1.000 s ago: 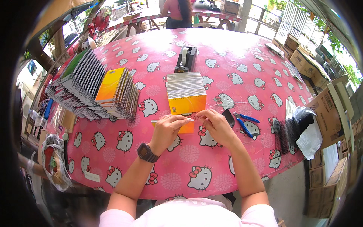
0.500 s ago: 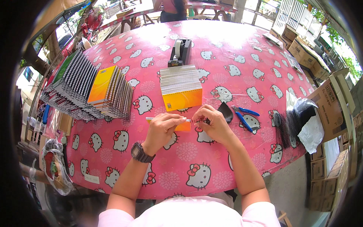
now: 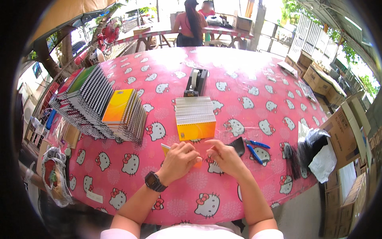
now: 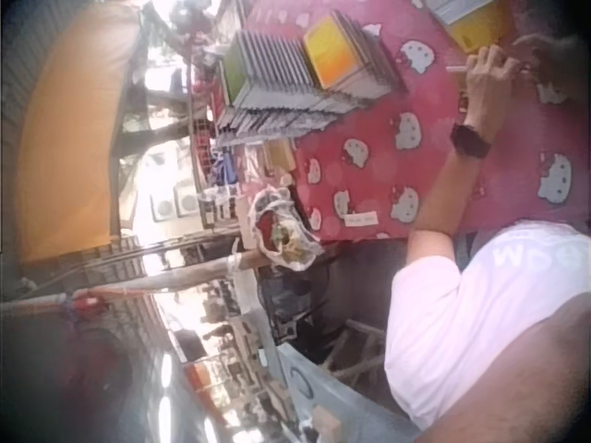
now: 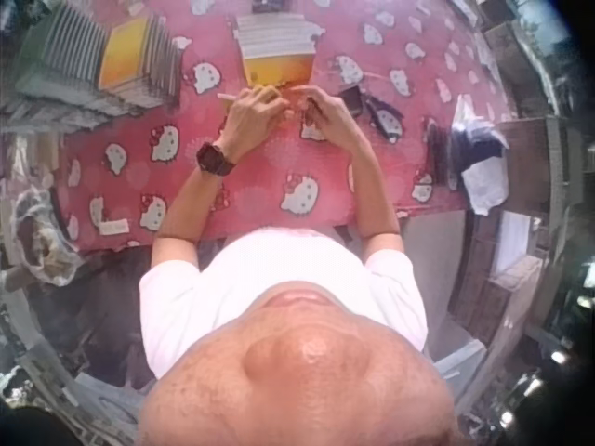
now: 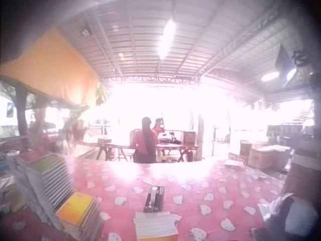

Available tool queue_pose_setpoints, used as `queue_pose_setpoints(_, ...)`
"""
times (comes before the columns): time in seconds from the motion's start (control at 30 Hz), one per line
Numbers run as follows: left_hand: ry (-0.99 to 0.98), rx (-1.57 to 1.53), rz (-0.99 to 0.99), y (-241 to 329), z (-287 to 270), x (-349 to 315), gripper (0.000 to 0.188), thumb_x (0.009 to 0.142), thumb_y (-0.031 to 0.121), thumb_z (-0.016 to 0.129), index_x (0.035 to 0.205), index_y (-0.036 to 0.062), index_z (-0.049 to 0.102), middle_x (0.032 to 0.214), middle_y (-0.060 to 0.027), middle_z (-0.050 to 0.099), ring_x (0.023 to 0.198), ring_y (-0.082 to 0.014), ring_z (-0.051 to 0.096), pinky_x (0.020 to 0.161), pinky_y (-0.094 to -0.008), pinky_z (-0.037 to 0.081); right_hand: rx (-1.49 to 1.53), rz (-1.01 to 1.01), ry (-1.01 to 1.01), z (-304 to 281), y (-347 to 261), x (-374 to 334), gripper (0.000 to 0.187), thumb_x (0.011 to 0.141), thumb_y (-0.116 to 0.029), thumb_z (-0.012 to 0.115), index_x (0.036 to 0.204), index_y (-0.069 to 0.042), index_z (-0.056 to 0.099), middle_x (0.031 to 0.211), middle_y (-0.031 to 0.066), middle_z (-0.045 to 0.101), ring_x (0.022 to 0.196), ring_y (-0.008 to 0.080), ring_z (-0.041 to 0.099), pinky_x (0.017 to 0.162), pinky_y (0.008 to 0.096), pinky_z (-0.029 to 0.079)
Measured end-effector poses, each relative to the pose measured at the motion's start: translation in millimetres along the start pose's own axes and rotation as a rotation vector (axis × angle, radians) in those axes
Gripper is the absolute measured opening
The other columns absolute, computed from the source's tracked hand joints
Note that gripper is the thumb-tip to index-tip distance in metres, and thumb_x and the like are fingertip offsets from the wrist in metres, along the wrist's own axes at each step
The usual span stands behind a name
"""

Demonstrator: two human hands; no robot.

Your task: The person repeatedly picks up a yellow spiral notebook and a black spiral binding, then inserts the binding into the notebook's holes. The person stacks the assembled notebooks on the table.

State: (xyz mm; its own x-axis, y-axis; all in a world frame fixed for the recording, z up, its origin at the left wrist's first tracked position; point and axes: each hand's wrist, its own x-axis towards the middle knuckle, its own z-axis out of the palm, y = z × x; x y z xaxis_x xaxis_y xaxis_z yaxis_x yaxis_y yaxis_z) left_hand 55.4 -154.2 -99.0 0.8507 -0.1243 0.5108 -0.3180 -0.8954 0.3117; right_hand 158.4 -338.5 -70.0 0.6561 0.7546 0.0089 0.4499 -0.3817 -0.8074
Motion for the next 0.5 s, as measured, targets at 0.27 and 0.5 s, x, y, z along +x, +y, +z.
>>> queue_pose_setpoints(0.27, 0.013, -0.052, 0.039, -2.6, 3.6, 1.8, 0.021, 0.084, 0.029, 0.064, 0.098, 0.0127, 0.059, 0.096, -0.0002, 0.061, 0.089, -0.0185, 0.059, 0.079, -0.0363, 0.042, -0.583, 0.194, 0.240, -19.5, 67.2, 1.6, 0.081, 0.064, -0.052, 0.079, 0.125, -0.006, 0.051, 0.142, 0.0214, 0.037, 0.129, 0.0382, 0.035, 0.104, 0.0489, 0.034)
queue_pose_setpoints(0.5, -0.036, -0.175, -0.038, -3.8, -1.4, -0.3, 0.021, 0.083, 0.032, 0.066, 0.087, 0.0120, 0.064, 0.092, 0.0007, 0.065, 0.094, -0.0196, 0.060, 0.090, -0.0407, 0.039, -0.489, 0.113, 0.211, -18.9, 56.0, 2.0, 0.064, 0.064, -0.040, 0.081, 0.114, -0.008, 0.060, 0.141, 0.0222, 0.039, 0.127, 0.0384, 0.039, 0.103, 0.0453, 0.037)
